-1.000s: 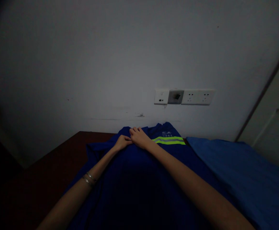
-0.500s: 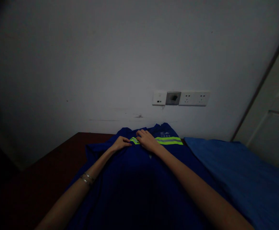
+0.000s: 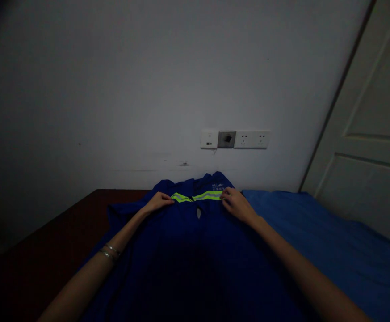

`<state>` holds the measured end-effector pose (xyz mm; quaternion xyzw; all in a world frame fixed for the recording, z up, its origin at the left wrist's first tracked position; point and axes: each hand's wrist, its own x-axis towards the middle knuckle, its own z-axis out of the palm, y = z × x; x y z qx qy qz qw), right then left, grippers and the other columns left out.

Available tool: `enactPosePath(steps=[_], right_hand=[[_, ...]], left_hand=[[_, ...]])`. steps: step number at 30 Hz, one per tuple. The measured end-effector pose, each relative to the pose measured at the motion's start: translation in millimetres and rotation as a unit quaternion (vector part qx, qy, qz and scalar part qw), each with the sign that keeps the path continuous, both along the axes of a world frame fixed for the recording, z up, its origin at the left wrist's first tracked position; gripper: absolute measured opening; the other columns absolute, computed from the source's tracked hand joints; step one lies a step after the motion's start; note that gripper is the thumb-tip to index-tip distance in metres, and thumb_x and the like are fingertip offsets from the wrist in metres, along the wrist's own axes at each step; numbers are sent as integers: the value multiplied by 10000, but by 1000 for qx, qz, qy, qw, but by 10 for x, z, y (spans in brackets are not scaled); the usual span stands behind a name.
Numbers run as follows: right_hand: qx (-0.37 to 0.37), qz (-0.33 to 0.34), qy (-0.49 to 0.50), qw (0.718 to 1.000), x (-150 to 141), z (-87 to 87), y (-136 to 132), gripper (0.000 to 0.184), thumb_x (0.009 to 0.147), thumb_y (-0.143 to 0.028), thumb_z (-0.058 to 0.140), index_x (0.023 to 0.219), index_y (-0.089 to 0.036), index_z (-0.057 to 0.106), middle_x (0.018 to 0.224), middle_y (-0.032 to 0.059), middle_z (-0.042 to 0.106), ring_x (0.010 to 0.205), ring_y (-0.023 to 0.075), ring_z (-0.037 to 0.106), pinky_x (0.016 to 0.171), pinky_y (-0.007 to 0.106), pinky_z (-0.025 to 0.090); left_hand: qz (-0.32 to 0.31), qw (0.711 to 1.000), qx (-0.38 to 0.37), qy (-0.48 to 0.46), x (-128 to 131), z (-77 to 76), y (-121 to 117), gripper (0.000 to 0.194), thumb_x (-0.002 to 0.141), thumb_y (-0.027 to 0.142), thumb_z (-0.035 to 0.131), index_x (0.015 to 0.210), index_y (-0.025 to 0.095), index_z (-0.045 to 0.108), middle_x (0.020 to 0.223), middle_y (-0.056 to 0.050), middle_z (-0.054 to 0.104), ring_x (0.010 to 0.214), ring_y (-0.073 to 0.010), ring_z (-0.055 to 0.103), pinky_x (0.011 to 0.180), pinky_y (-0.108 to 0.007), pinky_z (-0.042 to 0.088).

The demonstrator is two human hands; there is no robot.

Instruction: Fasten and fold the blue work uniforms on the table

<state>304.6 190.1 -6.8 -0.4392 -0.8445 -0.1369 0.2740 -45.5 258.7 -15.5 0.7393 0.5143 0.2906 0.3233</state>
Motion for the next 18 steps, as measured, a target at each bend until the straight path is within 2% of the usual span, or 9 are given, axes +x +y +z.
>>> enactPosePath(steps=[5, 11, 14, 18], right_hand=[[-39, 4, 35, 999, 224, -185, -273, 203, 831, -190, 455, 902, -187, 646, 971, 90, 571, 920, 202, 548, 838, 370, 463], [-50, 5, 54, 997, 255, -317, -389, 211, 839, -211, 455, 913, -185, 651, 982, 94, 571, 919, 201, 553, 838, 372, 468], [-56, 8, 53, 997, 199, -356, -407, 214, 839, -209, 453, 921, -187, 650, 986, 91, 565, 920, 198, 552, 838, 373, 468], [-60, 15, 38, 997, 112, -384, -441, 212, 833, -197, 457, 918, -188, 652, 998, 93, 560, 924, 200, 548, 838, 376, 464]], left_hand=[[6, 999, 25, -21, 52, -57, -14, 249, 607, 294, 656, 778, 121, 710, 731, -28, 684, 734, -188, 608, 674, -254, 438], [12, 998, 58, -28, 53, -165, 2, 235, 576, 76, 626, 798, 131, 676, 847, -28, 682, 874, -179, 598, 816, -273, 435], [-12, 998, 67, -2, 44, -231, 11, 266, 581, 111, 642, 846, 123, 666, 831, -25, 663, 835, -169, 591, 770, -257, 441], [-20, 996, 85, 27, 60, -267, -13, 314, 627, 312, 670, 871, 115, 663, 811, -36, 642, 793, -171, 579, 701, -239, 433]])
